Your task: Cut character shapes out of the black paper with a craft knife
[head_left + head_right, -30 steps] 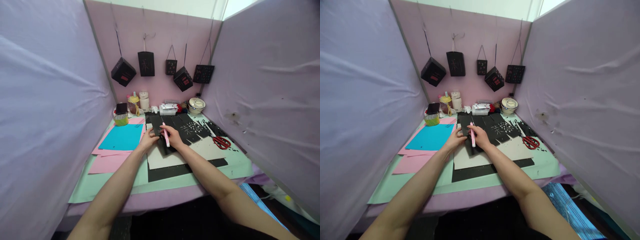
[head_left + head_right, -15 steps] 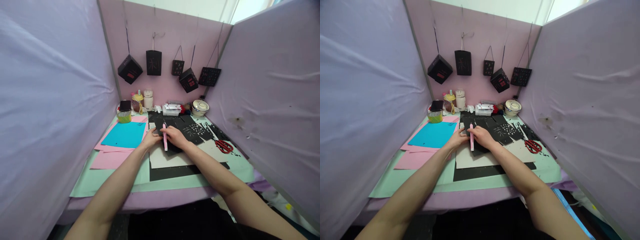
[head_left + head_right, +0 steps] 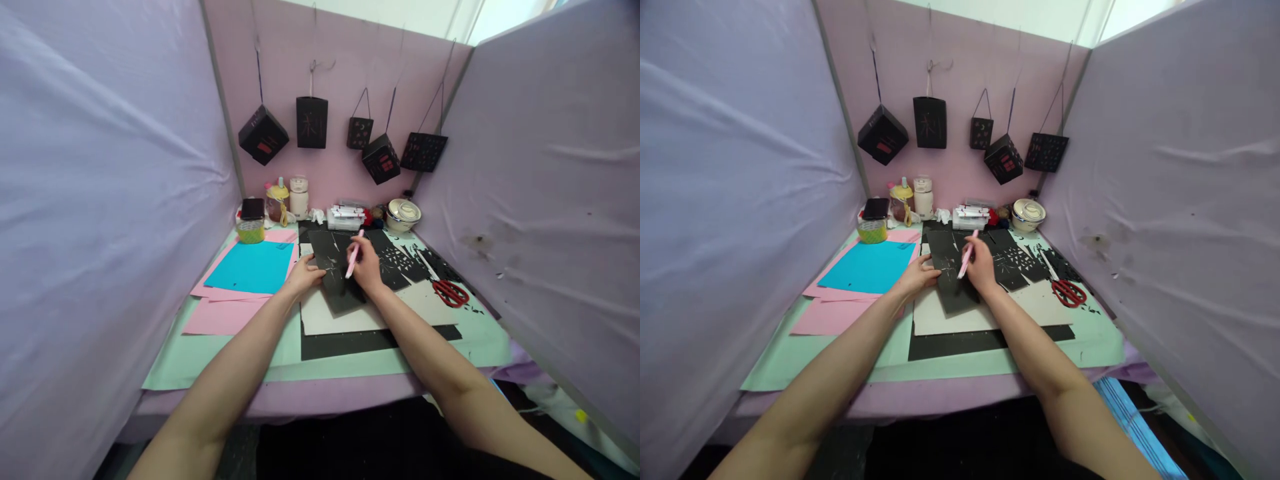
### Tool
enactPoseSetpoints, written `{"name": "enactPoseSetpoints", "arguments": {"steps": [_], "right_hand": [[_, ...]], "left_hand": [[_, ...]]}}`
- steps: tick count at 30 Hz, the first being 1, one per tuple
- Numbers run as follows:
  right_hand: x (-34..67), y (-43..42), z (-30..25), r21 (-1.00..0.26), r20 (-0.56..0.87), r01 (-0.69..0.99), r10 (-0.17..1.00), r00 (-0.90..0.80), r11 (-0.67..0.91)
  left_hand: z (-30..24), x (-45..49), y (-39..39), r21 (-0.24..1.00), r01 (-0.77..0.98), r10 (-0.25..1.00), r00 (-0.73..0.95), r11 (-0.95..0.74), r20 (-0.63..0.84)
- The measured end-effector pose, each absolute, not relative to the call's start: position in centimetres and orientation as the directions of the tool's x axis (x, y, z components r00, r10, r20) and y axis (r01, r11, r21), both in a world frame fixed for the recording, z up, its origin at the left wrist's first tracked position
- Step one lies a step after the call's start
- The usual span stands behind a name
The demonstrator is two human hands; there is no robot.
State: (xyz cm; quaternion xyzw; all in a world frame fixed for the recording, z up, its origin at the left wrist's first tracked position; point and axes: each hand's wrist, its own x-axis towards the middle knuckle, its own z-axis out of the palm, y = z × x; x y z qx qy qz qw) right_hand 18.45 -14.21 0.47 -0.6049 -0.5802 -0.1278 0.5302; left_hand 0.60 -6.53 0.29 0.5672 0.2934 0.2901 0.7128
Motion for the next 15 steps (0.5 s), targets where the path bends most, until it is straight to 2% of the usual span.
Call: {"name": "enactPoseSetpoints", "arguments": {"steps": [2, 5, 8, 10, 12, 15], "right_hand": [[20.0, -14.6, 0.7, -0.584, 0.750, 0.799, 0.472, 0.464, 0.143], [22.0, -15.5, 0.7, -0.674, 0.696, 0.736, 0.388, 0.605, 0.061], [22.8, -16.2, 0.3, -0.733, 0.629, 0.679, 0.408, 0.661, 0.031], [22.6, -16.3, 0.0, -0.762, 0.593, 0.647, 0.429, 0.681, 0.026], [22.4, -16.2, -0.2, -0.782, 0.569, 0.623, 0.443, 0.693, 0.030], [22.3, -16.1, -0.3, -0.803, 0.542, 0.595, 0.459, 0.704, 0.036]], "left_hand": [[0.0, 0.8, -6.5, 0.984, -0.072, 0.752, 0.655, 0.162, -0.076], [-0.2, 0.8, -6.4, 0.996, -0.036, 0.784, 0.619, 0.079, -0.040], [0.1, 0.3, -6.0, 0.996, 0.034, 0.860, 0.507, -0.081, 0.052], [0.6, -0.2, -5.8, 0.972, 0.087, 0.900, 0.402, -0.219, 0.167], [1.1, -0.7, -5.8, 0.929, 0.151, 0.900, 0.341, -0.337, 0.271], [1.5, -0.9, -6.0, 0.853, 0.237, 0.862, 0.345, -0.464, 0.373]]}}
